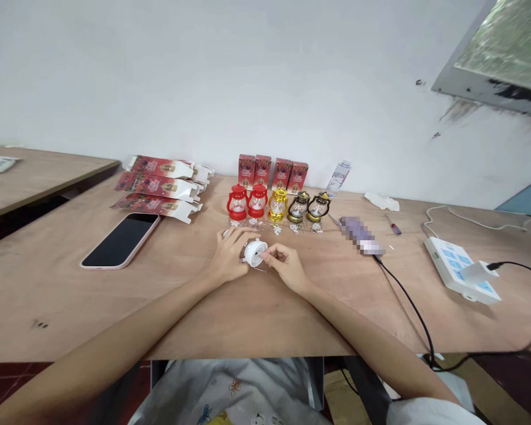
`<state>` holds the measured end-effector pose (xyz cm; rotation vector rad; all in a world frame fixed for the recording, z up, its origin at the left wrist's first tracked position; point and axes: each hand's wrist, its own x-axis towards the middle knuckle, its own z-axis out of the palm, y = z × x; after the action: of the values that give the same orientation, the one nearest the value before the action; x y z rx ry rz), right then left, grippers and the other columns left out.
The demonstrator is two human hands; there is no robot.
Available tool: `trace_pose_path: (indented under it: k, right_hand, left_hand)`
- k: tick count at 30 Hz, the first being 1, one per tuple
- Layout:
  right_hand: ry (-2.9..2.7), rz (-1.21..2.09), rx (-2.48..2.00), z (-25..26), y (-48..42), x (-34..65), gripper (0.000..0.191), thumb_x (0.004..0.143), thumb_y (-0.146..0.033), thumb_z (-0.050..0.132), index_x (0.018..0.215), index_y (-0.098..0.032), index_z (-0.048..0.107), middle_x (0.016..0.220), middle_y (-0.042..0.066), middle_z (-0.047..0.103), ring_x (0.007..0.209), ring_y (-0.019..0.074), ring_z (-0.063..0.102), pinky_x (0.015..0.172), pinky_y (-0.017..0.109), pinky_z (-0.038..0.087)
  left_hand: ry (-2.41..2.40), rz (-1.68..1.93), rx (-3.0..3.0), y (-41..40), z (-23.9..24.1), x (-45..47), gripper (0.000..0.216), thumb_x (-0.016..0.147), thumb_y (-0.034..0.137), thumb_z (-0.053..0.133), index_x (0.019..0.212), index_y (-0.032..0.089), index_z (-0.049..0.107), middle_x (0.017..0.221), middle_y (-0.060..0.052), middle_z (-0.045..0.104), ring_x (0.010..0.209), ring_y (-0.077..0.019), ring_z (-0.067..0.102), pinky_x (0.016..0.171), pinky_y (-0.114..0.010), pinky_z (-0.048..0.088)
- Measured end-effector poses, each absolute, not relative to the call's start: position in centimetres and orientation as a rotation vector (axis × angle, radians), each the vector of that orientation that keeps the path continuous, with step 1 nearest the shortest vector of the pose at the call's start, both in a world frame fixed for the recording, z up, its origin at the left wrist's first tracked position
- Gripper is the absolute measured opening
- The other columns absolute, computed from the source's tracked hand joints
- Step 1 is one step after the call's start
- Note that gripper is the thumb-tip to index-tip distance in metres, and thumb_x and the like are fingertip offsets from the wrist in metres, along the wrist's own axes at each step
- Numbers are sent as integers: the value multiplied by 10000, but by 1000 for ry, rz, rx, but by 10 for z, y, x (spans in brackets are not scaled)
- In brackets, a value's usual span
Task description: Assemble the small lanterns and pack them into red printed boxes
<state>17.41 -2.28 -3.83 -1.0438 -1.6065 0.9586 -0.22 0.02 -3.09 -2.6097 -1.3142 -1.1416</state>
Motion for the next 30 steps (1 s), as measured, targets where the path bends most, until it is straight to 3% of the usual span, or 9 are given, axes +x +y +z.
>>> trace_pose_path:
  k: [8, 17, 24, 30]
  right_hand:
    - [-1591, 663, -1070, -39, -29, 171, 201, 796, -393, 634, 789, -195, 606, 726, 1, 634, 630, 120, 559, 603, 242, 454]
    - [-1837, 232, -915, -39, -31, 174, 141, 896, -285, 518, 823, -212, 615, 781, 39, 647, 705, 146, 592, 661, 269, 478]
    - [-1949, 368, -889, -37, -32, 173, 141, 900, -299, 488, 819, -198, 543, 778, 28, 581, 696, 128, 538, 657, 249, 451]
    - [-1753, 847, -993, -35, -30, 172, 216, 835, -393, 574, 765, -189, 565, 662, -28, 539, 604, 97, 470, 582, 229, 373]
  left_hand:
    - [-1259, -1179, -2585, 0, -32, -1, 414, 656, 134, 554, 1058, 231, 565, 1147, -61, 631, 1076, -253, 548, 850, -397, 307]
    - [-1265, -1191, -2584, -1, -31, 0, 373, 691, 164, 561, 1059, 228, 558, 1154, -70, 627, 1084, -249, 547, 856, -395, 307]
    - [-1248, -1209, -2582, -1, -32, 0, 351, 705, 197, 570, 1056, 220, 562, 1143, -67, 631, 1079, -245, 548, 861, -392, 305]
    - [-1229, -1215, -2571, 0, -31, -1, 368, 694, 179, 562, 1059, 221, 564, 1142, -62, 633, 1069, -237, 555, 854, -391, 303]
